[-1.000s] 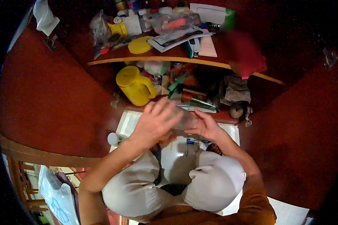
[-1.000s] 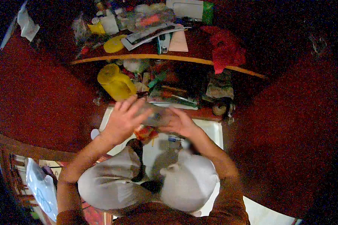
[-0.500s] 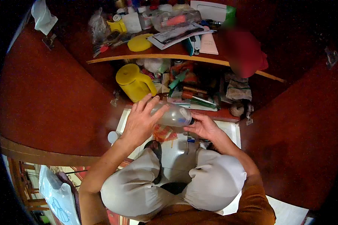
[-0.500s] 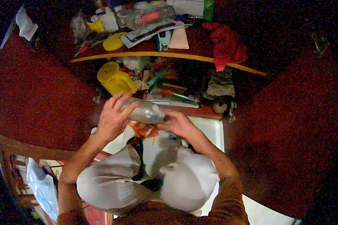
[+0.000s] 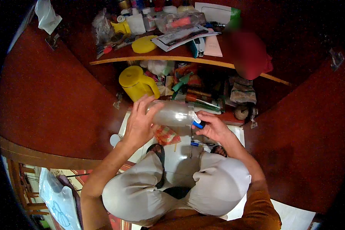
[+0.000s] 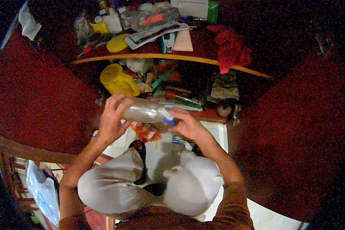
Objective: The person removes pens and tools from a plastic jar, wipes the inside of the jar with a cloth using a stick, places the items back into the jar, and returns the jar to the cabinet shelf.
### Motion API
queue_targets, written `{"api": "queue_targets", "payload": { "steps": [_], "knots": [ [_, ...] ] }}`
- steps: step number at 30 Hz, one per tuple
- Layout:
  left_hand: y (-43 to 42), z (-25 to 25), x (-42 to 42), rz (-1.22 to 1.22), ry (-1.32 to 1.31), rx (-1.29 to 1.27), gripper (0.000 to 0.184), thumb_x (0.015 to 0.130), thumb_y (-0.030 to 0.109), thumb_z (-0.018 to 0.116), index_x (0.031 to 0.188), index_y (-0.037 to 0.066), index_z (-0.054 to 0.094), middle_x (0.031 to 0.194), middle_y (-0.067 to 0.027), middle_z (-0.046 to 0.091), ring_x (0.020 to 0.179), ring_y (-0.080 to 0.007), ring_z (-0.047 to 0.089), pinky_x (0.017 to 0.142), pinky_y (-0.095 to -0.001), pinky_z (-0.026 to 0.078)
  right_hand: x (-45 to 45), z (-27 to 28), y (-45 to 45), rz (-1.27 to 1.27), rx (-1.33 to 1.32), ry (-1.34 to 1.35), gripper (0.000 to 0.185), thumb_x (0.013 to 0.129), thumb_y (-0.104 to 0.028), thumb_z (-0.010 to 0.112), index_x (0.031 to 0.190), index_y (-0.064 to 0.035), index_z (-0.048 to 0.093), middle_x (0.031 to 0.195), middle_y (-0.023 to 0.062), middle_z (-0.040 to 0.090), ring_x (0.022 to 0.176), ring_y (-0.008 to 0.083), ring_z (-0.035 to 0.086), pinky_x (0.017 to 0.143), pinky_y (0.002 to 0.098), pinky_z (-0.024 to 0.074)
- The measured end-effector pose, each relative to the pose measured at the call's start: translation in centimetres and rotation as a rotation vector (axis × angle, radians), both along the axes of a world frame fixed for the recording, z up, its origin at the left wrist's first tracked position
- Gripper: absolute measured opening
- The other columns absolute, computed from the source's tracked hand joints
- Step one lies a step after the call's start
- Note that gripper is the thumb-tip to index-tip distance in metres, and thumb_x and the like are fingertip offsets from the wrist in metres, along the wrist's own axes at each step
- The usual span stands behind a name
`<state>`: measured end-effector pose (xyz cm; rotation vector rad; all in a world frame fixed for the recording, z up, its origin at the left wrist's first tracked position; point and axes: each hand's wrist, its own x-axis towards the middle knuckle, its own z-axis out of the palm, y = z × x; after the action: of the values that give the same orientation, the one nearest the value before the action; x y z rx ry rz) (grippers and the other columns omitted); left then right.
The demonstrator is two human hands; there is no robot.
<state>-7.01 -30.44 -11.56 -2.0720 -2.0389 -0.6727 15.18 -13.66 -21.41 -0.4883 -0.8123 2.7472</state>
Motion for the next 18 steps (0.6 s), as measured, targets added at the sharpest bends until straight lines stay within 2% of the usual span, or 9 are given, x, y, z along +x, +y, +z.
{"api": "queue_targets", "payload": {
  "steps": [1,4,7,10,15,18],
  "knots": [
    [0.0,-0.1,0.0,0.004,-0.030,0.005,0.069,0.058,0.004,0.078,0.121,0.012,0.051,0.126,-0.0169,0.045,0.120,-0.0401,0.042,0.100,-0.0470,0.040,0.1,0.4,0.0,0.050,0.028,0.005,0.029,0.084,-0.012,0.063,0.111,-0.0067,0.054,0.099,0.0078,0.061,0.086,0.0218,0.063,0.067,0.0377,0.0561],
    [0.0,-0.2,0.3,0.024,-0.118,0.029,0.067,0.058,0.003,0.077,0.120,0.012,0.051,0.124,-0.0166,0.046,0.118,-0.0389,0.044,0.099,-0.0454,0.041,0.1,2.0,-0.6,-0.012,0.101,-0.106,0.024,0.085,-0.007,0.063,0.105,-0.0014,0.052,0.089,0.0107,0.059,0.072,0.0196,0.061,0.058,0.0318,0.0539],
    [0.0,-0.1,0.5,0.043,-0.198,0.063,0.063,0.060,0.002,0.074,0.118,0.012,0.053,0.121,-0.0157,0.047,0.116,-0.0371,0.046,0.096,-0.0435,0.044,0.6,3.3,-0.5,0.031,0.265,-0.120,0.027,0.080,-0.007,0.067,0.101,-0.0018,0.051,0.084,0.0099,0.057,0.064,0.0151,0.055,0.051,0.0271,0.0456],
    [-0.1,-0.5,0.3,0.045,-0.263,0.078,0.065,0.059,0.003,0.076,0.119,0.010,0.051,0.120,-0.0156,0.048,0.116,-0.0361,0.046,0.097,-0.0427,0.042,1.1,5.0,-1.0,0.008,0.387,-0.065,0.030,0.076,-0.005,0.069,0.099,-0.0014,0.050,0.082,0.0097,0.057,0.060,0.0135,0.052,0.049,0.0256,0.0395],
    [-0.3,-1.0,-0.4,0.046,-0.437,0.091,0.074,0.054,0.003,0.081,0.120,0.010,0.049,0.122,-0.0138,0.048,0.118,-0.0328,0.046,0.102,-0.0407,0.038,2.3,6.2,-1.4,-0.030,0.361,-0.052,0.037,0.076,-0.003,0.067,0.109,0.0016,0.051,0.083,0.0108,0.057,0.061,0.0148,0.053,0.050,0.0275,0.0411],
    [-0.5,-0.7,-0.2,0.044,-0.456,0.088,0.070,0.059,0.003,0.079,0.121,0.008,0.048,0.121,-0.0148,0.049,0.115,-0.0323,0.048,0.099,-0.0393,0.040,2.9,6.3,-1.2,-0.007,0.269,0.002,0.040,0.078,-0.004,0.065,0.114,0.0027,0.051,0.085,0.0125,0.058,0.062,0.0158,0.053,0.049,0.0277,0.0407]
  ]
}}
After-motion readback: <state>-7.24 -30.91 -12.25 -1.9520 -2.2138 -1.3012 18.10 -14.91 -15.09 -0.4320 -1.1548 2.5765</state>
